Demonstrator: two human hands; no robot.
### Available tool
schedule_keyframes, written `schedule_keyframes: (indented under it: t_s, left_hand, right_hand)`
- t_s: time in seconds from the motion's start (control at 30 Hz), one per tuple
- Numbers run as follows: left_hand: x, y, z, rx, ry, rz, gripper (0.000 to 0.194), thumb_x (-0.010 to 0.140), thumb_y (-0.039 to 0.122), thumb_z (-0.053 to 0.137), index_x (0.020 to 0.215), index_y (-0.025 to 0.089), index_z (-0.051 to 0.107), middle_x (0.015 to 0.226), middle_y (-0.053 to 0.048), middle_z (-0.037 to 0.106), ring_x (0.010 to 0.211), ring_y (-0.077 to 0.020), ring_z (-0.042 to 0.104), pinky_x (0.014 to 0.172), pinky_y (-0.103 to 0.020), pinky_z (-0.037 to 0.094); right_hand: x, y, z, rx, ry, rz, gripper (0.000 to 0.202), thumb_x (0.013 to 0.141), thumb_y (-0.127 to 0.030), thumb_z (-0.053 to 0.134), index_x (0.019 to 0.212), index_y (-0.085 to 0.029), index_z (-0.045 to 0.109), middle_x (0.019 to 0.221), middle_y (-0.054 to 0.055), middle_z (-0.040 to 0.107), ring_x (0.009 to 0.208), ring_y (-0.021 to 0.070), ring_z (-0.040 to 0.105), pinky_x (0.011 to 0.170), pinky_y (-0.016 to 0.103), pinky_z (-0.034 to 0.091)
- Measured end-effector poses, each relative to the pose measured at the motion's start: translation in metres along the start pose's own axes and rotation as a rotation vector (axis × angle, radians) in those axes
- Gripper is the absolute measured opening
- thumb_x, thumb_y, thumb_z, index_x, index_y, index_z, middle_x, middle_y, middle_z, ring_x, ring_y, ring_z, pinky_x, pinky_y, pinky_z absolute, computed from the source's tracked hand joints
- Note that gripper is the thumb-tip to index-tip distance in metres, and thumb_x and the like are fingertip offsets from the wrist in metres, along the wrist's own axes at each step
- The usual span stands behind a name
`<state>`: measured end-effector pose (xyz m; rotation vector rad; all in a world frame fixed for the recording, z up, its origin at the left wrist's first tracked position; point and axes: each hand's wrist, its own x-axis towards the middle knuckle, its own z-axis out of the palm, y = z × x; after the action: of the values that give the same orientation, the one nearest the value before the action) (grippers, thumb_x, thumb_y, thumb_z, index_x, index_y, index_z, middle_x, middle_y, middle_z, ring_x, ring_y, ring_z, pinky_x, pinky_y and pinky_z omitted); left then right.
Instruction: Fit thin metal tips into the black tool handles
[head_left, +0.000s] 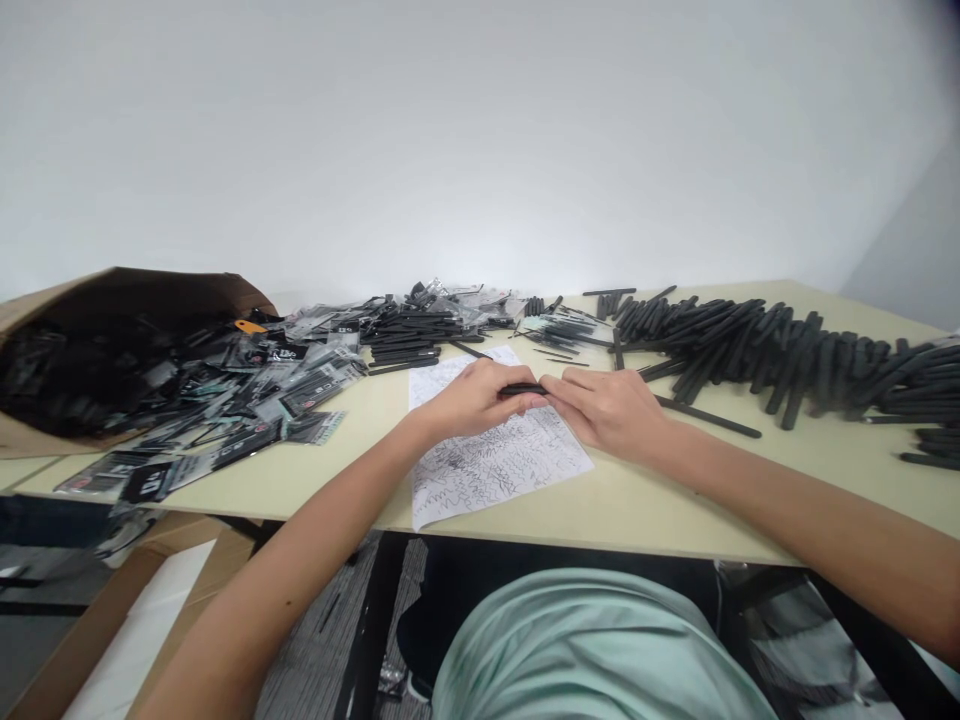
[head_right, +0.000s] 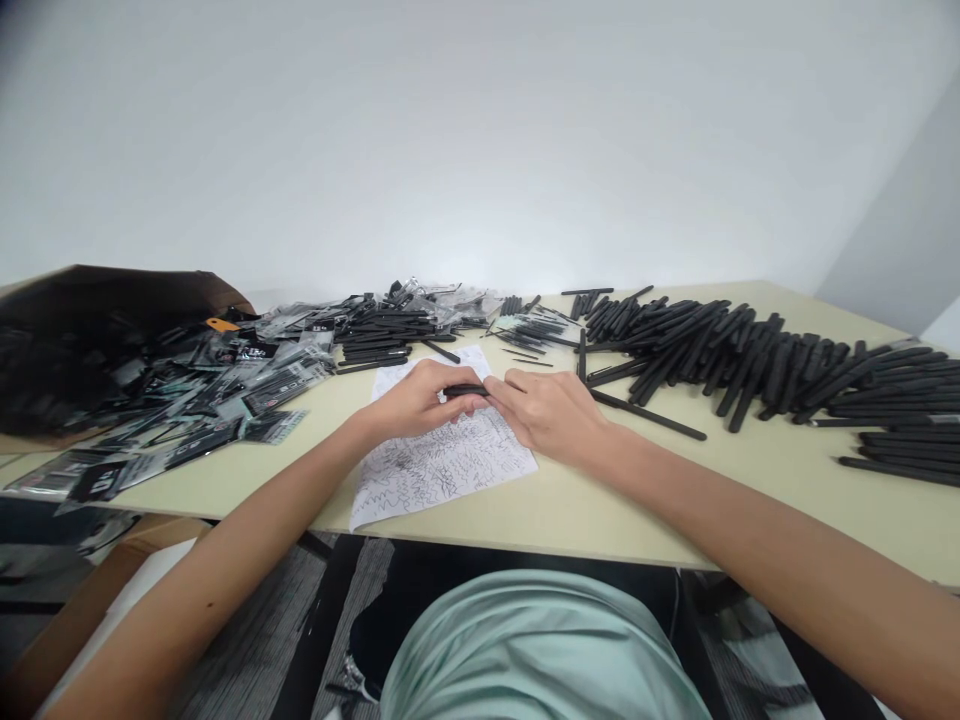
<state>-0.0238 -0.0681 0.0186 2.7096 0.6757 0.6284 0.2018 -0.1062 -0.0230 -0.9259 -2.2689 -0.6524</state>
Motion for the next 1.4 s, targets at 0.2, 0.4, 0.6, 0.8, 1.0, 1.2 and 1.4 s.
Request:
schedule_keyframes:
  t_s: [0.2, 0.4, 0.6, 0.8, 1.0, 1.2, 1.4]
  left_hand:
    - [0.000, 0.000, 0.003, -0.003, -0.032, -0.002, 0.030, 0.101, 0.041, 0.054, 0.092, 0.015, 0.065, 0.068, -0.001, 0.068, 0.062, -0.0112, 0.062, 0.062, -0.021, 0.041]
    - [0.000, 0.002, 0.003, -0.026, -0.018, -0.018, 0.027, 0.100, 0.037, 0.056, 0.091, 0.014, 0.067, 0.064, 0.001, 0.068, 0.055, -0.0094, 0.062, 0.060, -0.020, 0.042]
    - [0.000, 0.001, 0.002, 0.012, -0.027, -0.028, 0.028, 0.101, 0.039, 0.055, 0.092, 0.015, 0.067, 0.065, 0.000, 0.068, 0.058, -0.0104, 0.062, 0.062, -0.020, 0.042]
    - [-0.001, -0.003, -0.001, 0.107, -0.066, -0.045, 0.032, 0.104, 0.042, 0.047, 0.115, 0.018, 0.065, 0.072, 0.000, 0.070, 0.067, -0.0130, 0.065, 0.068, -0.022, 0.043]
    - [-0.002, -0.003, -0.008, 0.124, -0.065, -0.056, 0.035, 0.105, 0.038, 0.043, 0.129, 0.021, 0.062, 0.081, -0.001, 0.073, 0.077, -0.0143, 0.067, 0.074, -0.022, 0.045]
    - [-0.003, -0.002, -0.006, 0.159, -0.043, -0.102, 0.032, 0.102, 0.037, 0.049, 0.121, 0.019, 0.066, 0.095, -0.005, 0.074, 0.081, -0.0156, 0.065, 0.072, -0.024, 0.044]
    - [-0.002, -0.006, -0.002, 0.166, -0.016, -0.053, 0.032, 0.097, 0.046, 0.058, 0.108, 0.018, 0.069, 0.090, -0.004, 0.073, 0.075, -0.0143, 0.063, 0.071, -0.024, 0.043]
  right_hand:
    - [0.000, -0.001, -0.002, -0.065, -0.019, -0.025, 0.035, 0.105, -0.029, 0.038, 0.103, -0.017, 0.071, 0.065, 0.000, 0.058, 0.051, 0.0108, 0.038, 0.049, 0.030, 0.013]
    - [-0.003, 0.002, 0.000, -0.133, -0.043, -0.011, 0.031, 0.103, -0.030, 0.043, 0.112, -0.021, 0.071, 0.065, 0.000, 0.058, 0.051, 0.0107, 0.036, 0.051, 0.031, 0.010]
    - [-0.004, 0.007, 0.003, -0.108, -0.093, 0.029, 0.036, 0.105, -0.038, 0.041, 0.119, -0.025, 0.070, 0.066, 0.000, 0.062, 0.051, 0.0111, 0.041, 0.052, 0.031, 0.011]
    - [0.000, 0.004, 0.003, 0.010, -0.165, 0.182, 0.046, 0.107, -0.048, 0.034, 0.110, -0.023, 0.073, 0.077, 0.004, 0.070, 0.062, 0.0137, 0.056, 0.053, 0.031, 0.015]
    - [0.000, 0.008, 0.005, 0.079, -0.165, 0.241, 0.042, 0.106, -0.046, 0.039, 0.102, -0.020, 0.071, 0.087, 0.003, 0.074, 0.073, 0.0166, 0.064, 0.056, 0.030, 0.019]
    - [0.003, 0.006, 0.002, 0.118, -0.196, 0.255, 0.035, 0.105, -0.042, 0.042, 0.102, -0.020, 0.070, 0.090, 0.002, 0.074, 0.074, 0.0171, 0.064, 0.058, 0.030, 0.023]
    - [0.003, 0.004, 0.002, 0.147, -0.256, 0.232, 0.035, 0.106, -0.040, 0.041, 0.103, -0.019, 0.069, 0.092, 0.004, 0.074, 0.074, 0.0177, 0.064, 0.060, 0.030, 0.025]
